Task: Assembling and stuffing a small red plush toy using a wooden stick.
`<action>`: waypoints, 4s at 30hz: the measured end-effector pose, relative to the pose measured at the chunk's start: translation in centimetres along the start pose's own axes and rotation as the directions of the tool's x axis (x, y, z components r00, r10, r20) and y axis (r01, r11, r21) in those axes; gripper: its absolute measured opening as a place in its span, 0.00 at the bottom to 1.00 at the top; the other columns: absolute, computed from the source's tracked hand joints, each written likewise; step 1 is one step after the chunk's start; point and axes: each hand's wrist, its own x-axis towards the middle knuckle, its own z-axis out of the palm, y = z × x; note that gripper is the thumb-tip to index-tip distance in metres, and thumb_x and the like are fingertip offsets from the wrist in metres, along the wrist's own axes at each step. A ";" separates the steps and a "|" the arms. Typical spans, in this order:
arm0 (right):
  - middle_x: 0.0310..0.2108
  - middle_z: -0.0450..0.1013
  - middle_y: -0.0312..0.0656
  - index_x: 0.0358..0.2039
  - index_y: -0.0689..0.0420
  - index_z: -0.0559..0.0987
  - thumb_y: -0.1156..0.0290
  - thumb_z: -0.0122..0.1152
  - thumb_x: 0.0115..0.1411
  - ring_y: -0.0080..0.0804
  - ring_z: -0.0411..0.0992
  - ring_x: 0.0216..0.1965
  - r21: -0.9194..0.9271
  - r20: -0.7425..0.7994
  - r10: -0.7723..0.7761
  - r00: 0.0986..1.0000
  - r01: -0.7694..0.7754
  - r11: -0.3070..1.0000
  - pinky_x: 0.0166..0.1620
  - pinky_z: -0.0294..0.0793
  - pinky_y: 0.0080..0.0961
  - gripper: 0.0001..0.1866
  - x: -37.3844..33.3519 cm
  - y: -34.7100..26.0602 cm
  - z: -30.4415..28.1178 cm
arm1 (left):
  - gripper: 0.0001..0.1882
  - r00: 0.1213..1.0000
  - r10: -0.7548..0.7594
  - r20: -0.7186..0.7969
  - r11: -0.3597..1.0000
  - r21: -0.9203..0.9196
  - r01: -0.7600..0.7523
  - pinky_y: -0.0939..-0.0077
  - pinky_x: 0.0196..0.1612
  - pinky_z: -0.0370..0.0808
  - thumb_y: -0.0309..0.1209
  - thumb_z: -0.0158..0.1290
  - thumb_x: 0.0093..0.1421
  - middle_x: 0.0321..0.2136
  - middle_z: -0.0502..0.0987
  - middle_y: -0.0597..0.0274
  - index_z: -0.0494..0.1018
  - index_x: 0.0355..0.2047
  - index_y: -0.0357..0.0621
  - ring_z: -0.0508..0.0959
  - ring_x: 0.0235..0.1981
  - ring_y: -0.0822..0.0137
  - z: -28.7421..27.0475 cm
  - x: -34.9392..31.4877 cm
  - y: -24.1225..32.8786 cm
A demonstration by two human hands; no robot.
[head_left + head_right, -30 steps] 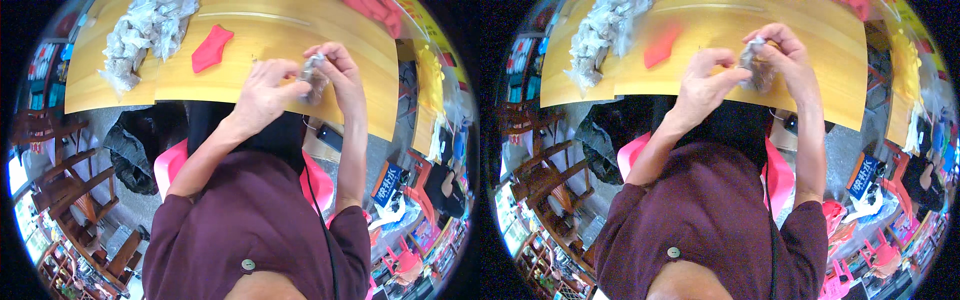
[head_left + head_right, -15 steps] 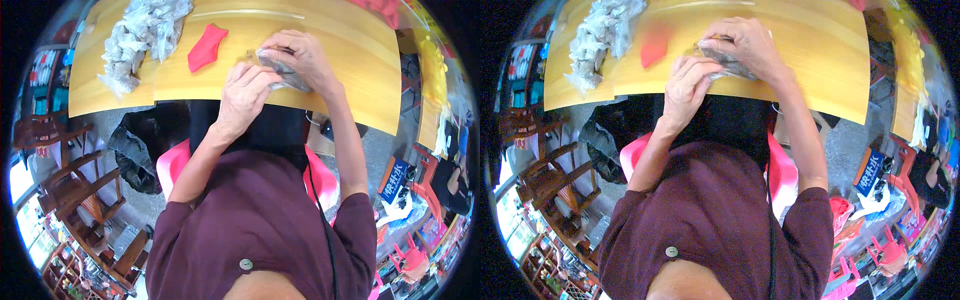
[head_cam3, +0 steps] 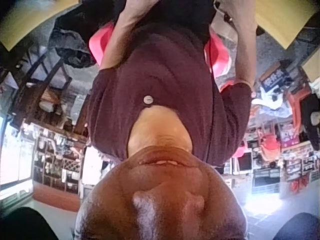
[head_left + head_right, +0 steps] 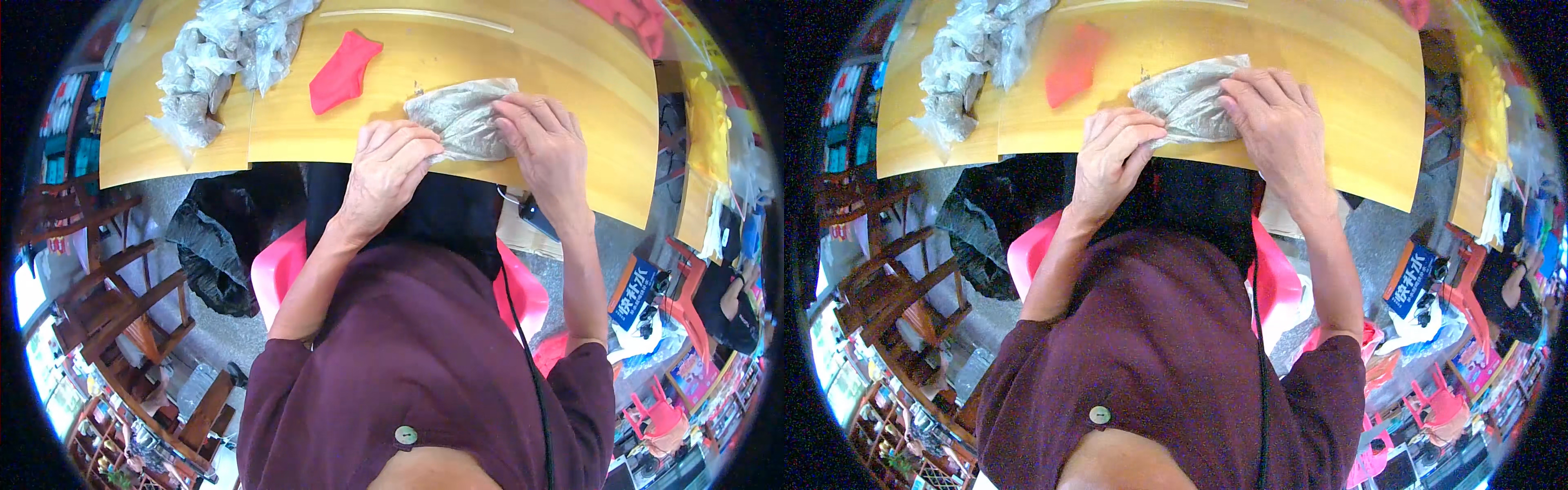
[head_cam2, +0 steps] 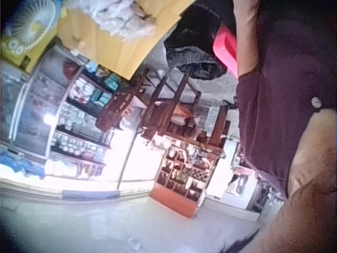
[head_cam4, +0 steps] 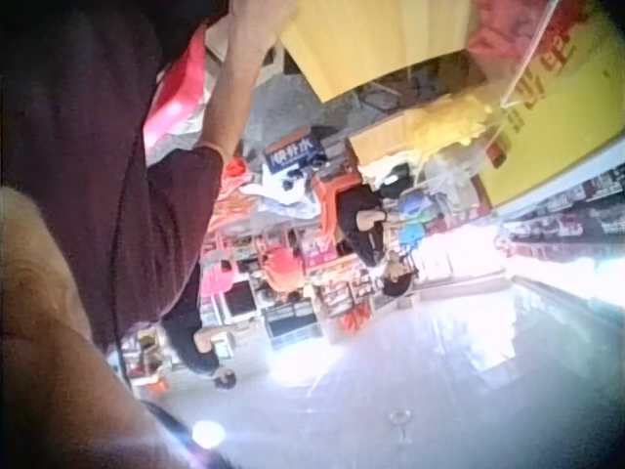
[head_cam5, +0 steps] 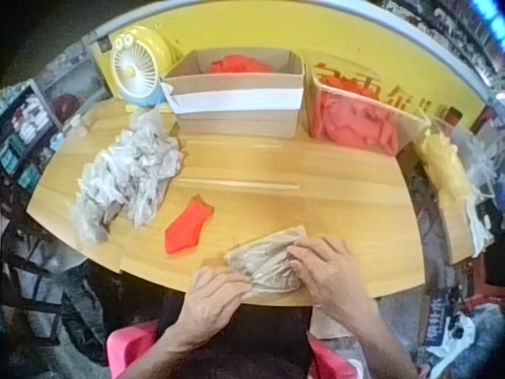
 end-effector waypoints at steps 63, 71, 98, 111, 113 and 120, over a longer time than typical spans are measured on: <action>0.35 0.71 0.41 0.36 0.57 0.76 0.69 0.60 0.54 0.42 0.67 0.43 0.276 0.338 -0.168 0.926 0.074 0.958 0.48 0.67 0.35 0.10 5.3 -1.9 1.7 | 0.08 0.963 -0.162 -0.214 0.978 -0.162 0.128 0.73 0.35 0.72 0.23 0.57 0.54 0.30 0.74 0.56 0.74 0.35 0.39 0.76 0.32 0.61 -1.7 1.7 -0.4; 0.33 0.71 0.43 0.34 0.60 0.75 0.69 0.59 0.56 0.42 0.68 0.39 0.453 0.164 -0.006 0.986 -0.070 0.888 0.44 0.67 0.35 0.08 4.5 -2.2 3.3 | 0.11 0.871 -0.377 -0.314 0.893 0.126 0.432 0.70 0.31 0.73 0.32 0.58 0.57 0.28 0.76 0.54 0.74 0.36 0.38 0.76 0.25 0.63 -3.0 2.2 -4.9; 0.26 0.73 0.36 0.37 0.58 0.79 0.69 0.61 0.58 0.21 0.69 0.30 0.784 0.149 0.229 0.962 -0.256 0.565 0.34 0.69 0.21 0.09 6.5 -5.0 7.0 | 0.07 0.827 -0.548 -0.124 0.804 -0.352 0.479 0.84 0.29 0.71 0.26 0.51 0.62 0.27 0.77 0.65 0.77 0.37 0.37 0.74 0.25 0.78 -2.4 3.1 -4.7; 0.19 0.73 0.36 0.29 0.62 0.79 0.64 0.64 0.55 0.17 0.67 0.22 0.789 0.303 0.257 0.918 -0.393 0.472 0.25 0.67 0.22 0.12 7.8 -3.8 7.2 | 0.04 0.813 -0.573 -0.104 0.668 -0.634 0.389 0.85 0.25 0.70 0.24 0.52 0.62 0.25 0.75 0.66 0.75 0.34 0.36 0.73 0.23 0.79 -2.1 3.0 -4.5; 0.18 0.73 0.37 0.29 0.61 0.79 0.64 0.64 0.55 0.18 0.67 0.21 0.747 0.292 0.259 0.921 -0.389 0.540 0.25 0.67 0.22 0.12 7.8 -4.2 6.7 | 0.04 0.737 -0.656 -0.162 0.647 -0.623 0.438 0.83 0.26 0.71 0.24 0.52 0.61 0.25 0.74 0.65 0.74 0.33 0.36 0.73 0.22 0.78 -1.8 3.0 -4.3; 0.23 0.76 0.45 0.32 0.61 0.79 0.64 0.63 0.55 0.32 0.73 0.23 0.577 0.144 0.278 0.950 -0.309 0.756 0.29 0.71 0.30 0.12 7.9 -4.7 6.6 | 0.06 0.797 -0.515 -0.315 0.829 -0.419 0.371 0.86 0.23 0.69 0.28 0.52 0.63 0.23 0.74 0.69 0.74 0.34 0.37 0.71 0.20 0.81 -1.1 3.1 -4.6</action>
